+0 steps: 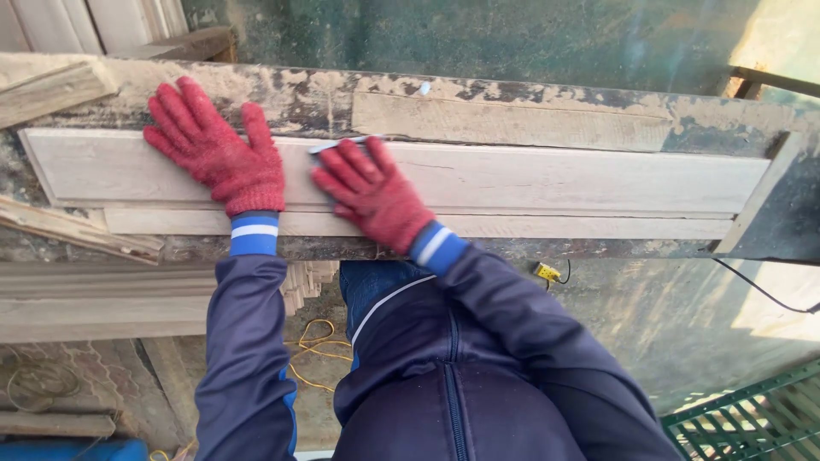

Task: The recorder sands a wooden plank manually with a piece of sandpaper and then using an orbital power sander.

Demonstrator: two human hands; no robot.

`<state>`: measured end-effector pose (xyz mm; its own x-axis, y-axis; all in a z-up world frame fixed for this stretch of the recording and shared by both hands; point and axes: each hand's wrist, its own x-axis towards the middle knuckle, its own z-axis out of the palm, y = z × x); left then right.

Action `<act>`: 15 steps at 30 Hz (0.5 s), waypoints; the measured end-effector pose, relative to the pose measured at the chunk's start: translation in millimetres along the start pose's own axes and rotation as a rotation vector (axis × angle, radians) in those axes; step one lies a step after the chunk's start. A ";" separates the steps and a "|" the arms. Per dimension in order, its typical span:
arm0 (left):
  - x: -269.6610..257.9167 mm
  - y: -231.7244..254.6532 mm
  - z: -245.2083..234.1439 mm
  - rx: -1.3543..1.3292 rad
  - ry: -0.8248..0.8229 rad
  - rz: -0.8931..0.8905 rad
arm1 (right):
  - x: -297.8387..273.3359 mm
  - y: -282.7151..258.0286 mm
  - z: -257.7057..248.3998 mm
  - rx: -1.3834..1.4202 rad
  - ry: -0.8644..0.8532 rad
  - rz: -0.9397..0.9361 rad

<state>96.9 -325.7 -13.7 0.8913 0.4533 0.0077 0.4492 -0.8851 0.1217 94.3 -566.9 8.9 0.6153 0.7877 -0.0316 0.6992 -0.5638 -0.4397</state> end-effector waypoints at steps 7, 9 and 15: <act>-1.0 -6.3 9.2 0.025 0.077 0.086 | -123.5 89.0 -19.1 -0.075 0.023 0.169; -0.7 -2.3 5.1 0.023 0.055 0.084 | -208.4 139.5 -20.2 -0.199 -0.056 0.347; 2.6 2.4 0.3 0.045 0.035 0.105 | -233.1 135.7 -15.2 -0.184 0.095 0.761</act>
<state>100.3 -326.8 -13.6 0.9313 0.3603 0.0529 0.3562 -0.9315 0.0739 51.2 -830.8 -29.8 0.9716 0.1486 -0.1844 0.1169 -0.9781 -0.1722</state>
